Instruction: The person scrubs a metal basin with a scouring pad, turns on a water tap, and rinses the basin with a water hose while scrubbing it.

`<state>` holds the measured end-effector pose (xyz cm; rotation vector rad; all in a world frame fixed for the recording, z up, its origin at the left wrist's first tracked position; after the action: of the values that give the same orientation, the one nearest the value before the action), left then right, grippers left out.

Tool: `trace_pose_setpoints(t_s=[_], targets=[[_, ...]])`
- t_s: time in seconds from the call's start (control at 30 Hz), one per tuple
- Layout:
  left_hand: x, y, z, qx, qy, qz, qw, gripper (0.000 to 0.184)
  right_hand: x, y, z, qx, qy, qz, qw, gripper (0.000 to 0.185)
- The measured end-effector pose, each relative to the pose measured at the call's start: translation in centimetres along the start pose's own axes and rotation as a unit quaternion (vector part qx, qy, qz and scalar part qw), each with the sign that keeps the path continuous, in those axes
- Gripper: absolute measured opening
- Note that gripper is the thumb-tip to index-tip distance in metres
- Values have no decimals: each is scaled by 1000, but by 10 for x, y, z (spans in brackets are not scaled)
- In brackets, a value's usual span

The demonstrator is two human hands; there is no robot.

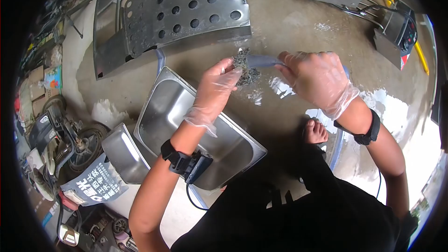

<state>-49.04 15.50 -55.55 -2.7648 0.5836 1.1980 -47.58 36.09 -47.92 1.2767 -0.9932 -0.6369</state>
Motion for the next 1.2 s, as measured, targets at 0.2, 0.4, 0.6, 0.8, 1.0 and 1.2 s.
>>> trace_pose_setpoints(t_s=[0.2,0.4,0.6,0.8,1.0,1.2], targets=[[-7,-1,-2,-2,15,-26,1000,50,-1,2,0,3,-23,11,1000,27],[-13,-14,-2,105,35,-190,976,48,-2,2,-1,8,-21,31,999,29],[3,0,18,1,14,-29,999,36,-7,11,-4,-16,-11,11,1000,29],[4,4,35,-48,-22,97,994,32,-6,10,-9,14,0,34,999,28],[12,0,37,-58,-8,86,995,46,-8,2,-5,17,-9,34,999,26],[10,-9,29,-27,8,118,993,51,-7,-9,-2,35,-7,29,999,28]])
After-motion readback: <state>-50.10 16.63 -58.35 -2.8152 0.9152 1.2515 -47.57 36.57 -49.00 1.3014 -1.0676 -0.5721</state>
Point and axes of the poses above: each hand's wrist, its own z-axis towards the middle knuckle, its own y-axis out of the back of the hand, x = y × z, the point moved 6 cm from there along z, towards the middle knuckle, and after that the axes turned 10 degrees about y, right-handed, at the moved point
